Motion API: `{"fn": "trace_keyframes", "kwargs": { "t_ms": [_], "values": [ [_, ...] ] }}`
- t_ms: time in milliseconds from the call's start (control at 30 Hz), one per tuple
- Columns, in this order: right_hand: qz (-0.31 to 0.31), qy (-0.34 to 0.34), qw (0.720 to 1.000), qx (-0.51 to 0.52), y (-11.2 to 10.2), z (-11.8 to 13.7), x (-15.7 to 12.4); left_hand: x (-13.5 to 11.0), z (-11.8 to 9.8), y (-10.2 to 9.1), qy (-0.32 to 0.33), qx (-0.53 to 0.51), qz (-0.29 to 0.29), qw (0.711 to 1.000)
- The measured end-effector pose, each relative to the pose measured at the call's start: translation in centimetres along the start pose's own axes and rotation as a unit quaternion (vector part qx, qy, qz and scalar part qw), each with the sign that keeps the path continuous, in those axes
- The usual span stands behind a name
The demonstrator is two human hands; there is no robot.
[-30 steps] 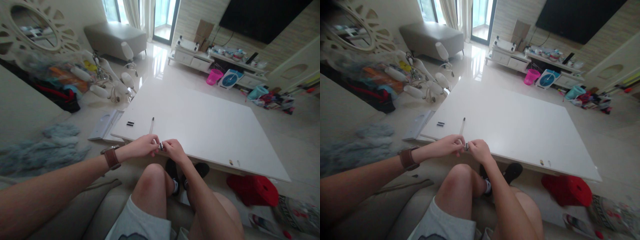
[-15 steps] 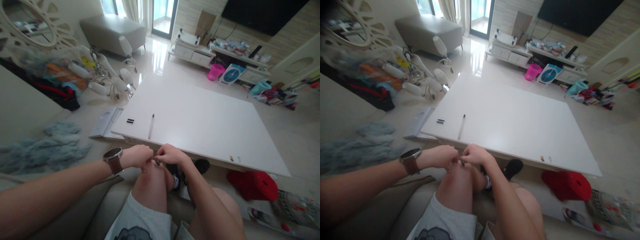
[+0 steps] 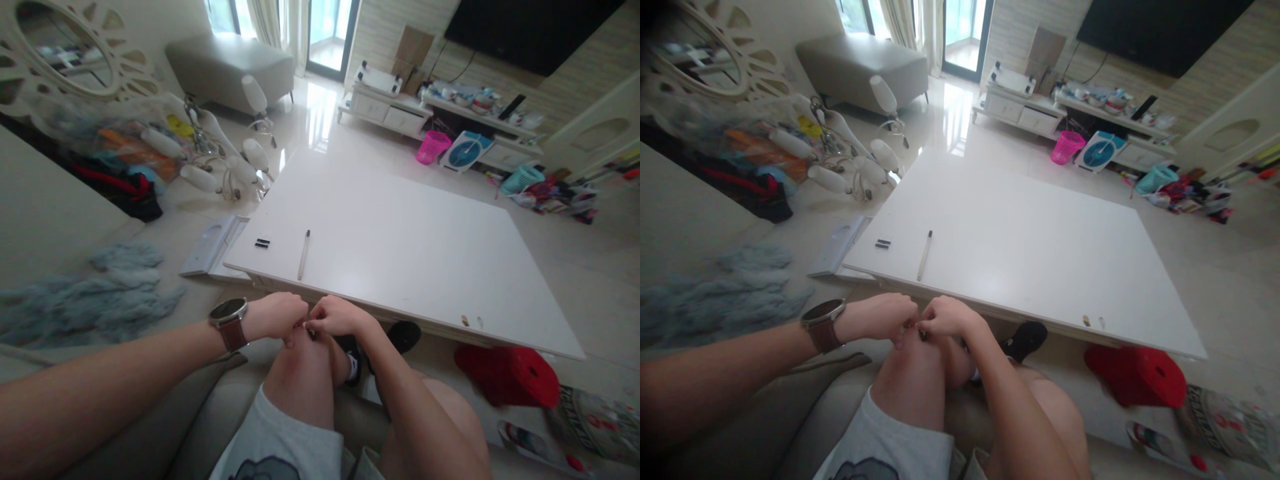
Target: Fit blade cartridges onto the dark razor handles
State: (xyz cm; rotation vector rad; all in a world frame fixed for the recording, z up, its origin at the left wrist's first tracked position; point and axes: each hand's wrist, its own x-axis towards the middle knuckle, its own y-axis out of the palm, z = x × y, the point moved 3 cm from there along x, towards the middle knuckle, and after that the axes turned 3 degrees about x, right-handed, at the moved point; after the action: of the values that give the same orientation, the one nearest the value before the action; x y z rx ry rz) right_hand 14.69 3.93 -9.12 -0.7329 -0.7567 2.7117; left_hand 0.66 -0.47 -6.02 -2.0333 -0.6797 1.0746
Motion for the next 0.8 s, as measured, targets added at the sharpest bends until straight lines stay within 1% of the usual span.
{"fn": "trace_keyframes", "kwargs": {
  "t_ms": [133,367,500,633,800],
  "values": [
    [0.017,-0.004,1.0,0.015,-0.01,-0.11,0.01,0.06,-0.05,0.03,0.006,0.014,0.005,1.0],
    [0.037,0.034,0.998,0.025,-0.27,-0.12,-0.11,0.25,0.07,0.24,0.007,0.002,0.0,1.0],
    [0.045,0.043,0.997,0.04,-0.32,0.11,-0.19,0.21,-0.03,0.18,0.01,0.03,0.015,0.999],
    [0.059,0.053,0.996,0.031,-0.1,0.1,-0.02,0.24,-0.12,0.15,0.007,0.052,0.033,0.998],
    [0.045,0.037,0.998,0.01,0.22,0.23,0.3,0.24,-0.34,-0.14,-0.003,0.072,0.039,0.997]
  ]
}}
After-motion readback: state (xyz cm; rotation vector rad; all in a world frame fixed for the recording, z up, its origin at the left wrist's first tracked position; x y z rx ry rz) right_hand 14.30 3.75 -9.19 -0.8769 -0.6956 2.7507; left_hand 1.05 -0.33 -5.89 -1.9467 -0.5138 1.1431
